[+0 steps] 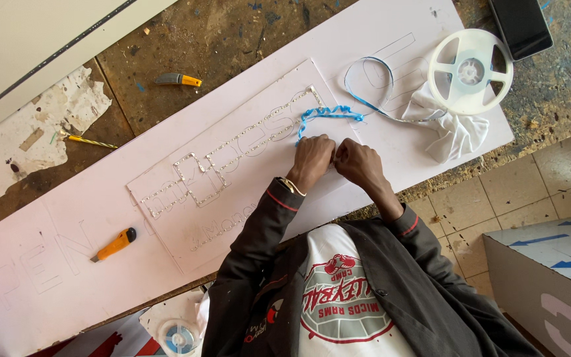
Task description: The person places a strip of LEDs into a channel on a foam board, presses it down by hand, and then uses a utility knife to trim the foam board.
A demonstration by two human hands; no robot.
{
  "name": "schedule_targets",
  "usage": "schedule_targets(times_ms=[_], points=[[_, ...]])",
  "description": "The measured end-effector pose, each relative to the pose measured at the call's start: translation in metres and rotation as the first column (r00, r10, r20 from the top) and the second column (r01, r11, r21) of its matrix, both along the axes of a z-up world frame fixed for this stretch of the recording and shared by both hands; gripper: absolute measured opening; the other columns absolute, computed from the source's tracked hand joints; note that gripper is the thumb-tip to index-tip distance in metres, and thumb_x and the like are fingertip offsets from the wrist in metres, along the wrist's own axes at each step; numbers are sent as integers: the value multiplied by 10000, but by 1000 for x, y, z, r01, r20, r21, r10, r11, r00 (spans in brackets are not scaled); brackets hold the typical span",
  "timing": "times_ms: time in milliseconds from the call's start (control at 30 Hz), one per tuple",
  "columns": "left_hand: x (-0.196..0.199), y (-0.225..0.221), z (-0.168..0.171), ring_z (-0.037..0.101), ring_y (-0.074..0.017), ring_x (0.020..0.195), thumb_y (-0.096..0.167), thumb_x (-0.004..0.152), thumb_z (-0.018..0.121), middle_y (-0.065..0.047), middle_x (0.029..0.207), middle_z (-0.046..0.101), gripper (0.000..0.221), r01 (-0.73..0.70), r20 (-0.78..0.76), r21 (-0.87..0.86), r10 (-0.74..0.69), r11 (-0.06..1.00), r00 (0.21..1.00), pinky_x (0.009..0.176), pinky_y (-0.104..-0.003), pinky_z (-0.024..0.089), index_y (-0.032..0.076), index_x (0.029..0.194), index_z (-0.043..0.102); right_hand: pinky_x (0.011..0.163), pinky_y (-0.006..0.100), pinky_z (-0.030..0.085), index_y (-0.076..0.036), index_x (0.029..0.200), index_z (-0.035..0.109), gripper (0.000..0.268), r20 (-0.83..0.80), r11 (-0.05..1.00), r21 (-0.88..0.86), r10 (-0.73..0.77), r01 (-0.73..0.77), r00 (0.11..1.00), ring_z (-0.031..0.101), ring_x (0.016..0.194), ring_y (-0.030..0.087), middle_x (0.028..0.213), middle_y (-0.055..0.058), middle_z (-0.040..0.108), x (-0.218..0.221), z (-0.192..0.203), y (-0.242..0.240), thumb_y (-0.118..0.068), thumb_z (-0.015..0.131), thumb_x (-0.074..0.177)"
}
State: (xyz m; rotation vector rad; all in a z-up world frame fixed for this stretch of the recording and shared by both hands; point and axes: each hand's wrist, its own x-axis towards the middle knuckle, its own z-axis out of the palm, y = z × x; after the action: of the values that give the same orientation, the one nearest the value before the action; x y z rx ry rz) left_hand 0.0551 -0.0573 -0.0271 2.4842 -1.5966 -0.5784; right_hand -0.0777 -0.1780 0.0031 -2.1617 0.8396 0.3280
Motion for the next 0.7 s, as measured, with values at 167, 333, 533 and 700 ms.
schedule_targets(times_ms=[167, 333, 533, 700], points=[[-1, -20, -16, 816, -367, 816, -28, 904, 719, -100, 799, 762, 195, -28, 5, 112, 27, 993, 1000, 751, -553, 636, 132, 803, 766, 869, 512, 637, -206, 1110, 759, 251, -52, 999, 43, 1, 1, 999, 837, 772, 341, 793, 27, 826, 4, 9, -1, -326, 759, 889], [-6, -11, 42, 837, -381, 898, -42, 936, 719, -124, 942, 769, 151, -2, 1, 125, 2, 992, 1000, 766, -571, 649, 68, 980, 812, 901, 476, 651, -231, 1123, 756, 260, -103, 997, 71, -17, 24, 995, 817, 631, 239, 682, -40, 800, 8, 14, 0, -294, 711, 875], [9, 5, 119, 810, -571, 1002, -69, 1025, 589, -303, 1036, 789, 175, -32, -347, 86, 60, 996, 936, 848, -705, 640, -80, 1089, 751, 843, 401, 627, -265, 992, 761, 164, -74, 992, 123, 11, -2, 997, 777, 559, 190, 631, -69, 779, 7, 19, -2, -254, 736, 830], [9, 5, 65, 848, -459, 874, 3, 1030, 663, -148, 904, 798, 113, 5, -260, 6, -3, 1000, 966, 777, -586, 683, 73, 1008, 749, 820, 380, 615, -256, 942, 736, 126, -62, 988, 151, 25, -15, 998, 785, 572, 190, 617, -84, 775, 6, 18, -8, -251, 744, 816]])
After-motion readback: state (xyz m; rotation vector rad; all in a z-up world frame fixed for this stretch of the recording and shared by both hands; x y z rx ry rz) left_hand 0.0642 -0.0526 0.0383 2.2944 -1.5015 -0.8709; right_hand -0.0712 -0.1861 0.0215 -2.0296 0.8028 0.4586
